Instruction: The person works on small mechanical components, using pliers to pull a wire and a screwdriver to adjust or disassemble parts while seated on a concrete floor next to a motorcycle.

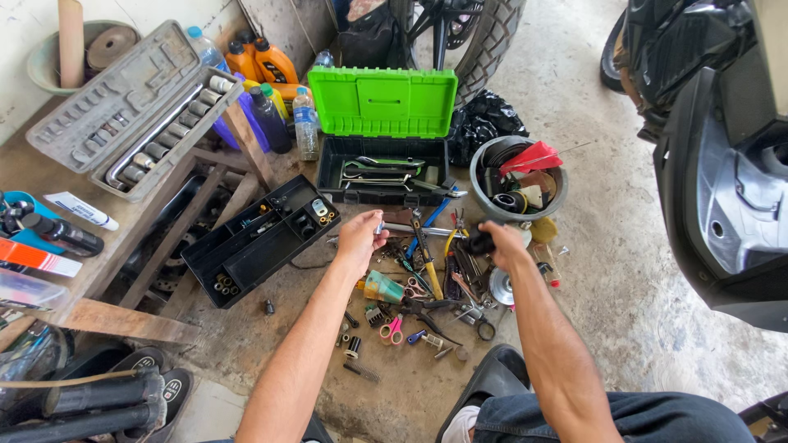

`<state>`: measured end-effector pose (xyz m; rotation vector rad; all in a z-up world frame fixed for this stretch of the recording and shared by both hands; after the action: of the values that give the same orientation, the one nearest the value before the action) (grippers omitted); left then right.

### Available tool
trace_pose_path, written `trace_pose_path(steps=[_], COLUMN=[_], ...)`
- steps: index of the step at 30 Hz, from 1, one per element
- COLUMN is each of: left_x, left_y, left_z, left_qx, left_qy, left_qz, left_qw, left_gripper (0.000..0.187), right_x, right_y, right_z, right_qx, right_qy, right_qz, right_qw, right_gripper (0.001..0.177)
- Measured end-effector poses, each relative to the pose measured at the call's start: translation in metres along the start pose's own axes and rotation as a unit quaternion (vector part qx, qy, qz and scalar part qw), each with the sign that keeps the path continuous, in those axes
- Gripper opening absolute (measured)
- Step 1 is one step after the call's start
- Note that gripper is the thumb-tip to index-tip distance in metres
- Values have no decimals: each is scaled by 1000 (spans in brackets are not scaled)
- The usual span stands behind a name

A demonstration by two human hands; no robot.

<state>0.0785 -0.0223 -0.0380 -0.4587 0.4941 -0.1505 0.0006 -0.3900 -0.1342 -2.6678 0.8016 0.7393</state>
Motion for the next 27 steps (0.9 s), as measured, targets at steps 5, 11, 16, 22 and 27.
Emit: trace_pose_path(steps=[5, 11, 16, 22, 27], left_x=[-30, -91, -143, -204, -217], left_y=[-43, -97, -134, -155, -142], left_z=[63, 135, 152, 185, 201], left_qx=[101, 212, 220, 317, 280], left_qy=[-101, -237, -256, -470, -458], left_qz=[-14, -61, -146, -139, -125], left_qw=[990, 946, 930, 812, 834], left_gripper=[27, 28, 24, 26, 26], right_x=[-70, -183, -225, -289, -339], right_y=[-58, -117, -145, -189, -211], right_z=[-119, -198, -199, -187, -189], right_qx=[121, 148, 104, 132, 152], right_qy=[56, 125, 256, 265, 222], right_qz=[-96, -182, -132, -232, -306], right_qw=[986, 964, 952, 927, 913], right_gripper=[20, 17, 21, 29, 40])
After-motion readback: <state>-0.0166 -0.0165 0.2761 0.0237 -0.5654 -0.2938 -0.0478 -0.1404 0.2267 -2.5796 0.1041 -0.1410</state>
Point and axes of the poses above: each hand's wrist, its own x-axis towards the middle knuckle, its own y-axis out of the back of the hand, z = x × y, the point moved 9 cm from there along x, towards the middle knuckle, and after that the axes turned 7 degrees about -x, right-handed, at the moved point
